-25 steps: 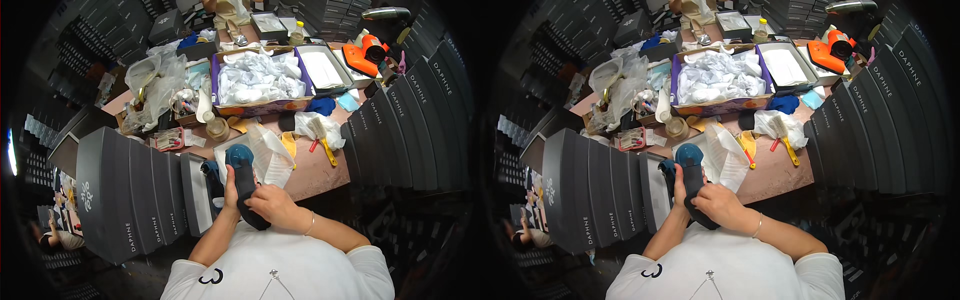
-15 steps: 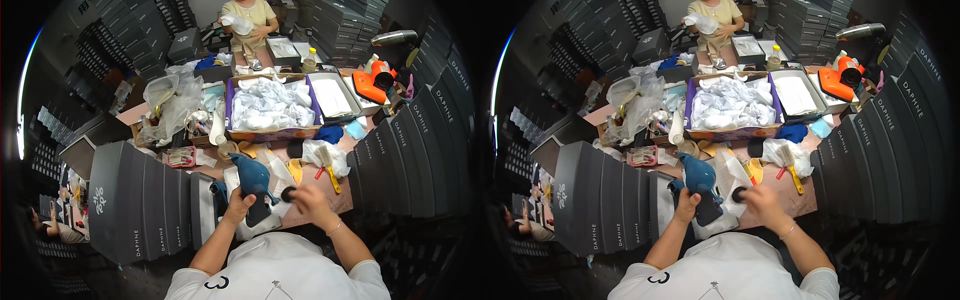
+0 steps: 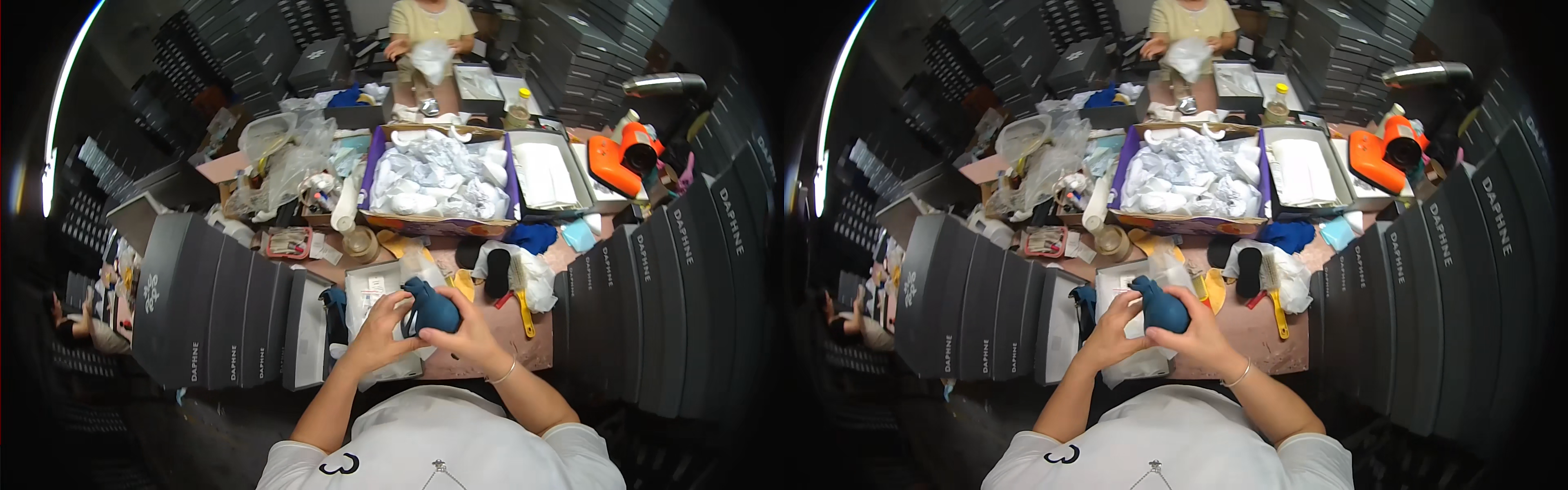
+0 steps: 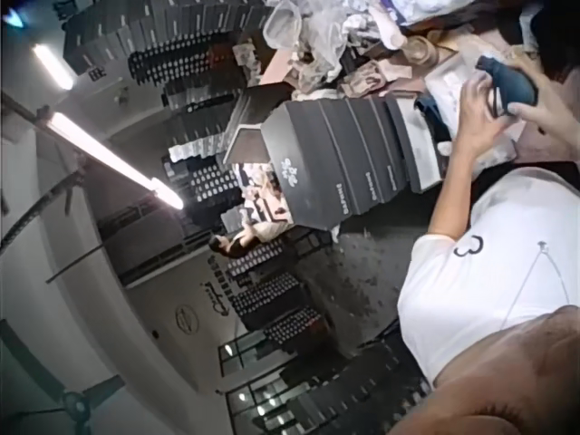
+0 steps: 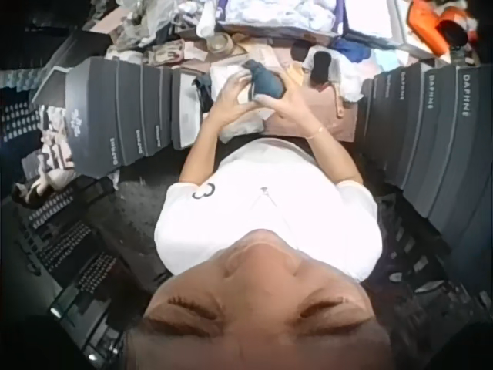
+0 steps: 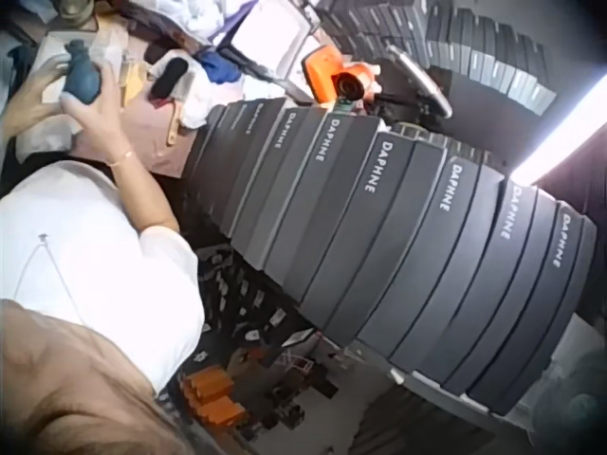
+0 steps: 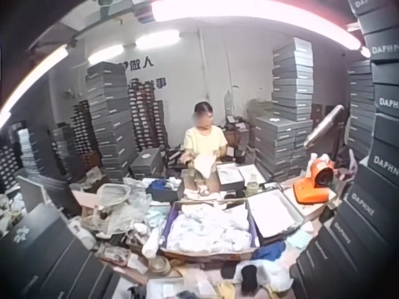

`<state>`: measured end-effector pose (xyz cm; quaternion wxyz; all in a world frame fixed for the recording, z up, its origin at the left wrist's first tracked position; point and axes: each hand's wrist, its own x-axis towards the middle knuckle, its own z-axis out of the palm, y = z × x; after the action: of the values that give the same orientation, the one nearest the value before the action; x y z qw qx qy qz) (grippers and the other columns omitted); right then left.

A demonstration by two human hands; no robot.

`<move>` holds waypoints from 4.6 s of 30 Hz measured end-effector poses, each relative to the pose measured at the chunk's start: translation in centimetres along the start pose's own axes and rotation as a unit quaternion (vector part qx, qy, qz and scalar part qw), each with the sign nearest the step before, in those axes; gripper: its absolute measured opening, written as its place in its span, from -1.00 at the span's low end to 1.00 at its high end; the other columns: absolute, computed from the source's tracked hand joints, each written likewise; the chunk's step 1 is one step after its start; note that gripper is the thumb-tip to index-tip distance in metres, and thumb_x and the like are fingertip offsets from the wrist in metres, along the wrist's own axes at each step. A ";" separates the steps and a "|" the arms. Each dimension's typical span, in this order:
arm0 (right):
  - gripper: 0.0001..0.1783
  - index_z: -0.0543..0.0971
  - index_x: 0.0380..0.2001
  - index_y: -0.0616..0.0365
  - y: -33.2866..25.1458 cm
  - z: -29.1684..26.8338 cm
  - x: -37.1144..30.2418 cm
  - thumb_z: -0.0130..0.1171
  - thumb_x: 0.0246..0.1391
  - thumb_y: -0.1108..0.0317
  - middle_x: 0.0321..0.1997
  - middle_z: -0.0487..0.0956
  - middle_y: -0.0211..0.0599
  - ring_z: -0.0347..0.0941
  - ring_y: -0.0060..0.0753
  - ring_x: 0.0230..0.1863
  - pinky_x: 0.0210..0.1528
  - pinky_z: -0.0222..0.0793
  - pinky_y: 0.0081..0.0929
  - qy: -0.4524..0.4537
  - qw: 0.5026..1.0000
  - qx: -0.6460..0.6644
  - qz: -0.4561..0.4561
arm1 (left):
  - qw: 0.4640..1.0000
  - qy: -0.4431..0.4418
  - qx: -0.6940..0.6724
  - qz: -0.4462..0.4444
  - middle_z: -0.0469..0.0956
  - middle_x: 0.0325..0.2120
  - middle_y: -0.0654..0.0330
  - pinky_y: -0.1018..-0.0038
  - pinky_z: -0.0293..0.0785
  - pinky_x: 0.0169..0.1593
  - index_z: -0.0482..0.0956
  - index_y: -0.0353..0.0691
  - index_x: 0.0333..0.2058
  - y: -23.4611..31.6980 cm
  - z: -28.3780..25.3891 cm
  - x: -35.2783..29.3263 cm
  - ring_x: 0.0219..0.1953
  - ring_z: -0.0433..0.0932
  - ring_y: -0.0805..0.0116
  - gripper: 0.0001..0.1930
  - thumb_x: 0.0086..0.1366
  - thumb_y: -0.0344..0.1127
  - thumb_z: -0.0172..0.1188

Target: Packing shoes into a shoebox using protective paper and checking for quality.

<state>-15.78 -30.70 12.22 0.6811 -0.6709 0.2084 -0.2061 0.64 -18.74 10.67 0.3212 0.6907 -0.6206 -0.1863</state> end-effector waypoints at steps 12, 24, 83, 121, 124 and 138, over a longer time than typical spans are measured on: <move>-0.23 0.37 0.03 0.23 1.8 8.5 -3.4 0.47 -0.35 0.39 0.03 0.40 -0.06 0.34 0.01 0.15 0.26 0.19 0.01 0.040 0.919 -0.279 -0.278 | 0.858 0.111 -0.484 -0.135 0.44 -0.02 0.07 0.47 0.38 0.09 0.31 -0.43 0.11 0.5 -0.3 -9.7 -0.03 0.44 0.43 -0.50 0.36 -0.15 0.07; -0.19 0.39 0.09 0.15 1.0 18.8 -5.8 0.40 -0.39 0.42 0.04 0.40 -0.10 0.34 0.03 0.13 0.23 0.17 0.08 0.132 0.897 -0.331 -0.262 | 0.581 0.057 -0.803 -0.118 0.53 -0.09 0.10 0.38 0.45 0.04 0.40 -0.34 0.06 -6.3 -3.6 -16.7 -0.06 0.53 0.35 -0.62 0.43 -0.17 -0.08; -0.34 0.46 -0.03 0.35 -0.3 13.8 -13.9 0.22 0.02 -0.03 0.07 0.45 0.03 0.44 0.06 0.07 0.00 0.47 -0.11 0.135 0.905 0.404 -0.003 | 0.876 0.242 -0.411 -0.071 0.52 -0.43 0.31 0.66 0.37 -0.26 0.52 -0.32 -0.25 -4.0 -3.6 -5.8 -0.37 0.45 0.61 -0.88 0.21 -0.49 0.17; -0.34 0.42 0.02 0.04 6.9 10.4 -8.5 -0.11 0.14 -0.29 0.01 0.49 -0.05 0.50 0.07 -0.06 -0.28 0.64 -0.21 0.185 0.739 0.632 0.141 | 1.000 0.020 0.012 0.017 0.51 -0.41 0.03 0.28 0.46 -0.26 0.56 -0.23 -0.14 -7.8 -4.5 -1.3 -0.37 0.54 0.03 -0.73 0.15 -0.49 0.10; -0.31 0.39 0.02 0.17 4.6 11.3 -8.8 -0.02 0.13 -0.24 0.00 0.50 -0.11 0.51 -0.15 -0.02 -0.14 0.58 -0.08 0.257 0.802 0.517 0.152 | 0.985 0.127 -0.111 0.039 0.55 -0.44 0.01 0.40 0.41 -0.32 0.58 -0.33 -0.26 -5.8 -5.2 -2.4 -0.45 0.53 0.12 -0.82 0.14 -0.53 0.08; -0.55 0.34 0.00 0.14 2.6 16.0 -10.0 0.13 0.17 0.11 0.04 0.46 -0.13 0.47 -0.17 0.03 0.09 0.43 0.01 0.209 0.826 0.513 0.106 | 0.976 0.121 -0.170 0.062 0.50 -0.48 0.03 0.36 0.44 -0.36 0.55 -0.33 -0.19 -6.4 -4.3 -7.4 -0.46 0.53 0.08 -0.73 0.08 -0.54 0.16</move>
<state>-15.13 -11.79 9.90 0.8848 -0.1396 0.2801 -0.3451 6.99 -10.45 8.46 0.5171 0.6038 -0.5781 -0.1840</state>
